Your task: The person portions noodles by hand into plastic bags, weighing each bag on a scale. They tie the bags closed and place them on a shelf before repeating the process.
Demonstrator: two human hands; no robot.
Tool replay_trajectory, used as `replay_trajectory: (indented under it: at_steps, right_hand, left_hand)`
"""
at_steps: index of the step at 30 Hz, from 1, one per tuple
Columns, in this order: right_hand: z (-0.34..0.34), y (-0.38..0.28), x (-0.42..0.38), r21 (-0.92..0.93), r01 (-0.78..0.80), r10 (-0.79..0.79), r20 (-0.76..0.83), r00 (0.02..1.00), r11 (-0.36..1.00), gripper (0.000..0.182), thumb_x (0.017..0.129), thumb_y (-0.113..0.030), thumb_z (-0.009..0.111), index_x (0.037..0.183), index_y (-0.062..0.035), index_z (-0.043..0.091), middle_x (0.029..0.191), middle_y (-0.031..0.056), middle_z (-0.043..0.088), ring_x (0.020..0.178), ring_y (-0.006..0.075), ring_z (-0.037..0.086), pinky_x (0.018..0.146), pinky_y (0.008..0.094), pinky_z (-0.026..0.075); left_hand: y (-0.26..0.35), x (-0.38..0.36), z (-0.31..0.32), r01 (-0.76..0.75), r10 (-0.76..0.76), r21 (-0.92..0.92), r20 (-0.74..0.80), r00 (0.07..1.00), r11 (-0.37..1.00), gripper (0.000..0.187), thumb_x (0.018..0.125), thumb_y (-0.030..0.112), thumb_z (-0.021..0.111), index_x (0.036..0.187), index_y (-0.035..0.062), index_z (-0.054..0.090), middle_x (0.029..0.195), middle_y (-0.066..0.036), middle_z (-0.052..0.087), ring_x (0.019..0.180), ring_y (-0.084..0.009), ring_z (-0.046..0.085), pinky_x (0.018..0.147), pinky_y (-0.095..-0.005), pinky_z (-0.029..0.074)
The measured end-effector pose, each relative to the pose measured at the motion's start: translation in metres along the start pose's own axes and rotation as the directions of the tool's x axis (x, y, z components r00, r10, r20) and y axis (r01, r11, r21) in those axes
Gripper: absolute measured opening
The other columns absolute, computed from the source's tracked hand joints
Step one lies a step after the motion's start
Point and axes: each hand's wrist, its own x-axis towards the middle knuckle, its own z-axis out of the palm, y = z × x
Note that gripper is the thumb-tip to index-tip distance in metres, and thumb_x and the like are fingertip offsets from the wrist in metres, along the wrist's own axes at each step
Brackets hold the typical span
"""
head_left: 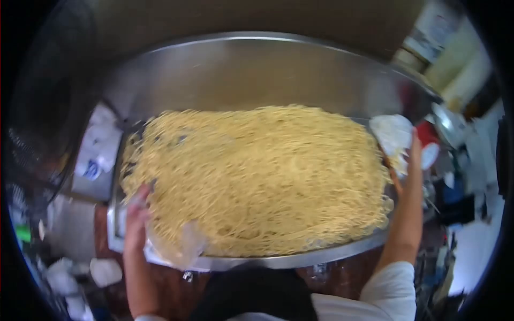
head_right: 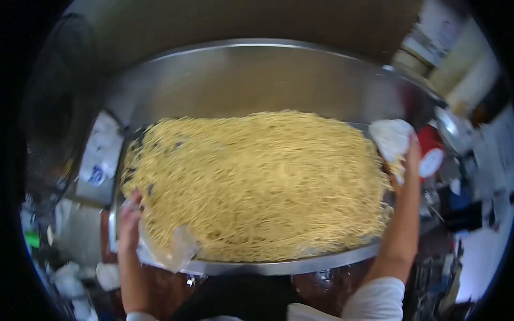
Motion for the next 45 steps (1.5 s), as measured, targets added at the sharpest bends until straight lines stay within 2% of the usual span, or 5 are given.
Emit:
replay_trajectory:
  at_steps: [5,19,24,34,45]
  right_hand:
    - [0.061,0.029,-0.079,-0.264,0.203,-0.098,0.362,0.927,0.943,0.051,0.089,-0.035,0.067,0.127,-0.0022,0.057,0.114,0.0064,0.064,0.097,0.0139,0.058,0.081,0.0244,0.045]
    - [0.32,-0.051,-0.465,0.425,0.846,-0.639,0.757,-0.137,0.323,0.064,0.075,-0.014,0.076,0.133,-0.0032,0.05,0.135,0.0195,0.053,0.117,0.0278,0.058,0.094,0.0361,0.049]
    - [0.422,0.017,-0.43,0.436,-0.689,-0.107,0.878,0.467,0.579,0.023,0.09,-0.016,0.057,0.107,-0.0025,0.063,0.097,0.0183,0.064,0.081,0.0282,0.066,0.074,0.0366,0.057]
    - [0.372,-0.071,-0.261,0.844,-0.2,-0.107,0.289,0.951,0.497,0.014,0.091,-0.007,0.049,0.099,0.0,0.059,0.09,0.0186,0.066,0.077,0.0276,0.065,0.071,0.0396,0.058]
    - [0.352,0.037,-0.13,0.475,-0.373,0.001,0.618,0.786,0.797,0.021,0.085,-0.008,0.06,0.102,0.0024,0.066,0.095,0.0132,0.066,0.082,0.0273,0.064,0.071,0.0395,0.054]
  left_hand:
    - [-0.023,0.025,0.035,0.01,-0.454,0.993,0.047,0.89,0.122,0.07,0.069,0.042,0.079,0.128,0.0106,0.058,0.117,-0.02,0.064,0.115,-0.0348,0.058,0.098,-0.0427,0.045]
    - [0.008,0.01,0.044,0.254,-0.185,-0.361,0.213,0.959,0.897,0.042,0.069,-0.008,0.061,0.11,0.0025,0.062,0.094,-0.005,0.066,0.083,-0.0127,0.062,0.074,-0.0266,0.049]
    - [0.01,-0.006,0.068,0.276,-0.114,-0.317,0.447,0.887,0.907,0.03,0.074,-0.008,0.059,0.102,0.0025,0.063,0.092,-0.003,0.064,0.079,-0.0098,0.06,0.071,-0.0253,0.049]
    - [0.024,0.018,0.014,0.193,-0.323,0.516,0.175,0.93,0.835,0.019,0.076,0.002,0.063,0.094,0.0054,0.069,0.082,-0.006,0.068,0.077,-0.0106,0.062,0.07,-0.0258,0.049]
    - [-0.024,-0.048,-0.075,0.443,-0.674,0.768,-0.019,0.738,0.463,0.02,0.071,0.014,0.066,0.091,0.0079,0.069,0.076,-0.01,0.068,0.075,-0.0209,0.066,0.066,-0.0334,0.051]
